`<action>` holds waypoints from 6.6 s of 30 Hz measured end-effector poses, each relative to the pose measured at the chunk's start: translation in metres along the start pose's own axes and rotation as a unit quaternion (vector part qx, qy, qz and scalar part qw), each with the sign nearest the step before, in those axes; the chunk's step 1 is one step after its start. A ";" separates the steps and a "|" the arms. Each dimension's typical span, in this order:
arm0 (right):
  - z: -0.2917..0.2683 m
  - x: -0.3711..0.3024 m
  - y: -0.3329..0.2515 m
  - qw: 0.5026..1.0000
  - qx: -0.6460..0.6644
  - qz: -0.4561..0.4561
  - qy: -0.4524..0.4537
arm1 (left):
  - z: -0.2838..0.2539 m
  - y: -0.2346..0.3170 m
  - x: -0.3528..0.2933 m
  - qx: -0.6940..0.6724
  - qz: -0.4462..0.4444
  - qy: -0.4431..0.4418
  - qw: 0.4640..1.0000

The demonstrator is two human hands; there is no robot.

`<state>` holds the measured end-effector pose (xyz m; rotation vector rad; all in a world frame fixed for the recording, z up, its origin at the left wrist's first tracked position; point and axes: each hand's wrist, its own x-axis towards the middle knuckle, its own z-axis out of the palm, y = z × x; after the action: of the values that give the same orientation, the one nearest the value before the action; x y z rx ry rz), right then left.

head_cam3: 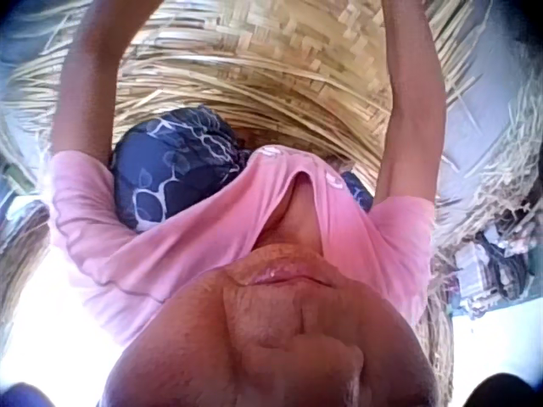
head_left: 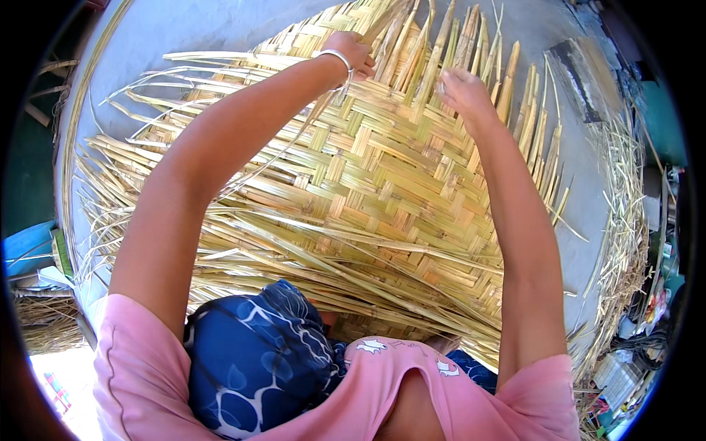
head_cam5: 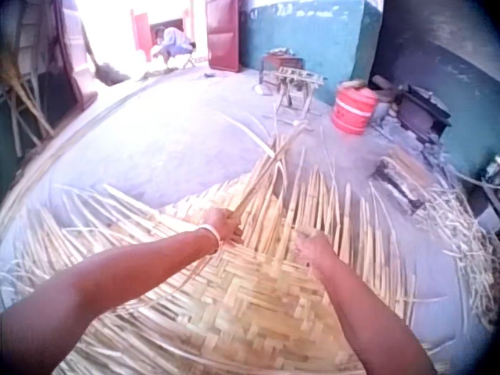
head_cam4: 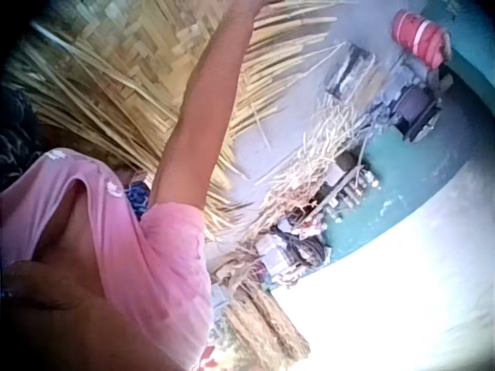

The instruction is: The person sits on the floor and weaves a large mat using dried palm leaves. They interlace the leaves by hand, periodically adjusting the mat and adding new leaves to continue the pattern.

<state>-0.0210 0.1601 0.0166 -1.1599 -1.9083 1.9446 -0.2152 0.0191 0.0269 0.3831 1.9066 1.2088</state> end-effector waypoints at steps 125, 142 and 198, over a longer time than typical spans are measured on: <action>-0.091 -0.005 0.054 0.955 0.295 -0.008 0.033 | 0.118 0.007 0.012 0.449 0.186 -0.123 0.865; -0.077 0.090 0.032 0.989 -0.111 0.027 0.097 | 0.118 -0.030 0.049 0.274 0.195 -0.039 0.941; -0.149 -0.043 0.050 0.952 -0.032 -0.015 0.305 | 0.099 -0.041 -0.003 0.554 0.441 0.082 0.701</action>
<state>0.1202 0.2401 0.0072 -1.5126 -1.6370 1.2925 -0.1300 0.0570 -0.0268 2.0725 2.5150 0.3673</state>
